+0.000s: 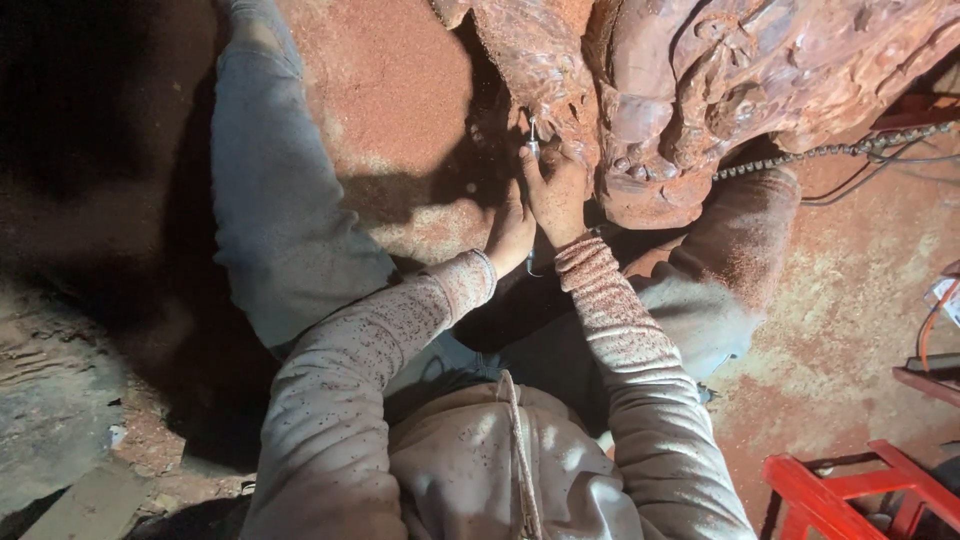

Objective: The person carves intricate details into a large wooden sculpture using a handheld rotary tool.

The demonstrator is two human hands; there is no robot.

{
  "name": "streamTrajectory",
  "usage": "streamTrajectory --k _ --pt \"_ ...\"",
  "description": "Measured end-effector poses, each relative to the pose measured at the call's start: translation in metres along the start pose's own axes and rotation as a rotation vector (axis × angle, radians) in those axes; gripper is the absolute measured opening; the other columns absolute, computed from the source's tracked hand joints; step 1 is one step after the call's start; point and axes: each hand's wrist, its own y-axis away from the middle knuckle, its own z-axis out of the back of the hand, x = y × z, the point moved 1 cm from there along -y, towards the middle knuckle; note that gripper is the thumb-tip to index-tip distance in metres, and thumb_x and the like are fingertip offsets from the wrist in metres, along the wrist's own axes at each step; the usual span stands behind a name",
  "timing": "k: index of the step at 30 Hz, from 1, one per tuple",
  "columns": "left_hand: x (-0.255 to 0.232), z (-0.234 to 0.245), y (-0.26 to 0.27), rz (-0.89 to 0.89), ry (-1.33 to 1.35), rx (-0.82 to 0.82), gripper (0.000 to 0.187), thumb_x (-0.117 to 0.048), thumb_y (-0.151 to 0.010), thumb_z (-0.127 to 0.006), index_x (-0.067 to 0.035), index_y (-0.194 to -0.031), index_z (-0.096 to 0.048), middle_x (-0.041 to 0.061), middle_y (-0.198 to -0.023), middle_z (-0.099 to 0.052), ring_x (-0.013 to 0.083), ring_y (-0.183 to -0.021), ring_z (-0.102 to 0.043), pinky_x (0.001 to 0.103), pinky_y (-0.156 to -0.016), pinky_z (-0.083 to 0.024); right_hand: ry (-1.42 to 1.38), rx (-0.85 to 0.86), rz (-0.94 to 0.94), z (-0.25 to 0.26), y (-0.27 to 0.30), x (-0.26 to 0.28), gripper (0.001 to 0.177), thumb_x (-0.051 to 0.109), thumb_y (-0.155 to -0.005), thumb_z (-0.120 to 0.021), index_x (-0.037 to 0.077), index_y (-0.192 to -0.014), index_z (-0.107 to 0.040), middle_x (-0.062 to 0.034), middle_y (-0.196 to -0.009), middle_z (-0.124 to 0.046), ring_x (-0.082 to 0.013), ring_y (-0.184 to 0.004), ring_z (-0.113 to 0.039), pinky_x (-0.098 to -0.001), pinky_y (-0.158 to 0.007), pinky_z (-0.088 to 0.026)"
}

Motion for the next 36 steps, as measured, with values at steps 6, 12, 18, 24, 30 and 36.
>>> streamTrajectory --k 6,12,18,24,30,36 --pt "0.018 -0.011 -0.005 -0.073 -0.112 -0.062 0.052 -0.025 -0.108 -0.042 0.0 -0.153 -0.031 0.033 -0.148 -0.047 0.0425 -0.138 -0.047 0.055 -0.117 -0.039 0.002 0.001 -0.022 -0.002 0.002 -0.004 0.035 0.032 -0.1 -0.07 0.001 -0.082 -0.074 -0.0223 -0.071 -0.067 -0.0438 -0.074 -0.069 -0.0456 -0.067 -0.053" --pt "0.001 -0.004 0.0 -0.131 -0.066 -0.058 0.049 -0.022 -0.11 -0.04 0.002 -0.152 -0.032 0.035 -0.147 -0.047 0.0433 -0.138 -0.047 0.055 -0.116 -0.039 -0.011 0.04 -0.071 0.001 0.0 -0.003 0.039 0.035 -0.102 -0.067 0.0 -0.084 -0.073 -0.0236 -0.073 -0.068 -0.0447 -0.076 -0.069 -0.0466 -0.067 -0.052" --pt "-0.038 0.01 0.012 -0.07 -0.01 -0.031 0.05 -0.023 -0.109 -0.039 0.003 -0.15 -0.031 0.038 -0.145 -0.046 0.0459 -0.137 -0.047 0.058 -0.117 -0.037 -0.023 0.068 -0.13 -0.002 0.0 -0.011 0.038 0.04 -0.1 -0.069 0.006 -0.084 -0.074 -0.0181 -0.073 -0.068 -0.0375 -0.076 -0.071 -0.044 -0.066 -0.052" --pt "-0.057 0.018 0.016 -0.055 0.08 0.029 0.052 -0.024 -0.11 -0.034 0.006 -0.151 -0.026 0.038 -0.149 -0.042 0.0463 -0.141 -0.042 0.056 -0.121 -0.032 -0.007 0.097 -0.179 0.001 -0.002 -0.003 0.042 0.04 -0.102 -0.064 0.003 -0.087 -0.075 -0.0219 -0.075 -0.07 -0.0412 -0.079 -0.071 -0.0456 -0.066 -0.051" --pt "0.002 -0.005 -0.005 -0.06 0.045 0.027 0.05 -0.024 -0.11 -0.035 0.003 -0.152 -0.027 0.035 -0.151 -0.041 0.0423 -0.143 -0.04 0.054 -0.124 -0.03 -0.022 0.075 -0.186 0.001 -0.006 -0.003 0.043 0.043 -0.102 -0.065 0.005 -0.085 -0.075 -0.0178 -0.073 -0.071 -0.0355 -0.077 -0.072 -0.0417 -0.066 -0.053" --pt "-0.041 0.013 0.01 -0.149 0.022 -0.006 0.048 -0.025 -0.11 -0.038 0.004 -0.148 -0.032 0.036 -0.146 -0.045 0.0426 -0.14 -0.044 0.053 -0.121 -0.033 0.032 0.093 -0.177 0.0 -0.004 -0.002 0.043 0.043 -0.102 -0.064 0.005 -0.087 -0.076 -0.0205 -0.076 -0.07 -0.0405 -0.082 -0.071 -0.0451 -0.068 -0.053"
